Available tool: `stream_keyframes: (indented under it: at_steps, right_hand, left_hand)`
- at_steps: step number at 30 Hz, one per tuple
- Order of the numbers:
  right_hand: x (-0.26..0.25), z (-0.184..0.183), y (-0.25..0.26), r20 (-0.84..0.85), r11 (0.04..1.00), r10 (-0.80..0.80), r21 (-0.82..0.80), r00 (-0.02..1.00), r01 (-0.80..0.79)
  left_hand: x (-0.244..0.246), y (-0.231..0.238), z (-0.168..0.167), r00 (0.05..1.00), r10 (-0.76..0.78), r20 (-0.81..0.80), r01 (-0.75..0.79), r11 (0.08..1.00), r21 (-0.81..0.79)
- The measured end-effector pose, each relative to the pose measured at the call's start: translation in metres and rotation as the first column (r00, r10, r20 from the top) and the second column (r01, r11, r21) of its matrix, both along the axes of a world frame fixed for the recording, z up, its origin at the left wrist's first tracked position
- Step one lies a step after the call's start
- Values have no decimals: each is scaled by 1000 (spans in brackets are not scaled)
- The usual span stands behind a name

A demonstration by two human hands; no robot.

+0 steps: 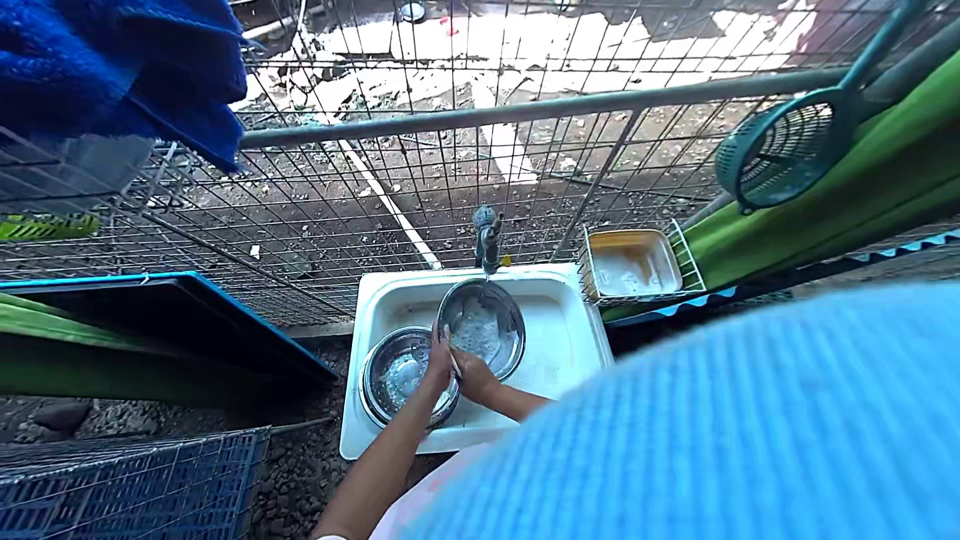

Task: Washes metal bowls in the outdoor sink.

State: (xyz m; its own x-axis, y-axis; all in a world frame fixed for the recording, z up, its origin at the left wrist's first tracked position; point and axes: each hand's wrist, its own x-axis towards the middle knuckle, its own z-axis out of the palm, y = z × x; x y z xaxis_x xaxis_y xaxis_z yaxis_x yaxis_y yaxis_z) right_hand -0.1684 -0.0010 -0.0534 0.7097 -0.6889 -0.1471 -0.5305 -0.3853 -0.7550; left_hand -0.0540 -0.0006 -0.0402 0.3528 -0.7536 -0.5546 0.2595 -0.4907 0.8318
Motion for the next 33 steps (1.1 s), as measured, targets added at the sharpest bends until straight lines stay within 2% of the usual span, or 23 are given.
stream_keyframes:
  at_steps: [2, 4, 5, 7, 9, 10, 11, 12, 13, 14, 16, 19, 20, 22, 24, 25, 26, 27, 28, 30, 31, 33]
  right_hand:
    - [-41, -26, -4, -165, 960, 266, -40, 950, -276]
    - [-64, -43, -19, -326, 892, 403, -66, 855, -446]
    - [-60, -40, -27, -356, 897, 399, -41, 845, -441]
    - [-29, -16, -25, -308, 965, 255, 28, 916, -259]
    - [1, 4, -11, -155, 999, 23, 51, 988, -16]
    - [4, 1, -4, -71, 999, -15, 39, 997, 18]
    - [-3, -8, -1, -27, 998, 41, 43, 999, -40]
    - [-18, -20, -4, -77, 985, 168, 52, 983, -164]
    - [-36, -24, -17, -191, 949, 314, 67, 930, -307]
    - [-52, -28, -35, -302, 915, 395, 53, 867, -399]
    - [-75, -28, -69, -417, 921, 337, -39, 844, -387]
    - [-54, -18, -85, -530, 980, 131, -61, 838, -192]
    - [-37, -20, -81, -517, 990, 101, -35, 850, -139]
    - [-9, -23, -60, -316, 997, 77, 24, 946, -73]
    - [-3, -32, -44, -93, 977, 197, 96, 976, -188]
    - [-8, -30, -44, -89, 939, 322, 157, 943, -306]
    - [-18, -25, -49, -176, 896, 434, 190, 883, -402]
    - [-30, -20, -55, -305, 879, 477, 185, 824, -440]
    - [-44, -21, -64, -413, 892, 448, 144, 793, -429]
    - [-66, -36, -81, -489, 944, 276, -25, 827, -329]
    - [-67, -41, -83, -467, 962, 190, -88, 864, -259]
    - [-51, -39, -77, -316, 987, 95, -92, 944, -130]
  left_hand:
    - [27, 0, 9, 996, -83, 23, 83, 996, 18]
    - [37, 0, 3, 995, -103, 17, 103, 995, 0]
    - [29, 1, -1, 999, -47, -5, 47, 999, 8]
    - [2, 9, -8, 996, 68, -54, -65, 996, 56]
    - [-20, 17, -15, 988, 112, -110, -107, 993, 45]
    - [-21, 17, -16, 985, 135, -112, -132, 991, 35]
    - [-14, 18, -16, 983, 148, -108, -145, 989, 36]
    - [-3, 21, -15, 981, 153, -120, -148, 988, 48]
    - [10, 24, -14, 978, 158, -135, -151, 987, 61]
    - [19, 25, -13, 977, 160, -141, -150, 986, 77]
    - [22, 31, -11, 980, 115, -160, -102, 991, 92]
    - [-4, 32, -7, 970, 56, -237, -39, 996, 76]
    - [-12, 30, -7, 963, 61, -261, -45, 997, 67]
    - [-16, 24, -9, 962, 86, -259, -76, 996, 49]
    - [-5, 18, -12, 972, 156, -178, -148, 987, 57]
    - [5, 18, -13, 973, 188, -136, -182, 982, 57]
    - [14, 21, -13, 973, 209, -100, -204, 977, 57]
    - [21, 26, -12, 975, 207, -82, -202, 977, 63]
    - [23, 30, -10, 980, 187, -72, -182, 981, 64]
    - [8, 37, -6, 989, 120, -82, -115, 991, 69]
    - [-5, 40, -6, 989, 96, -111, -87, 993, 81]
    - [-25, 36, -7, 980, 68, -189, -55, 996, 73]
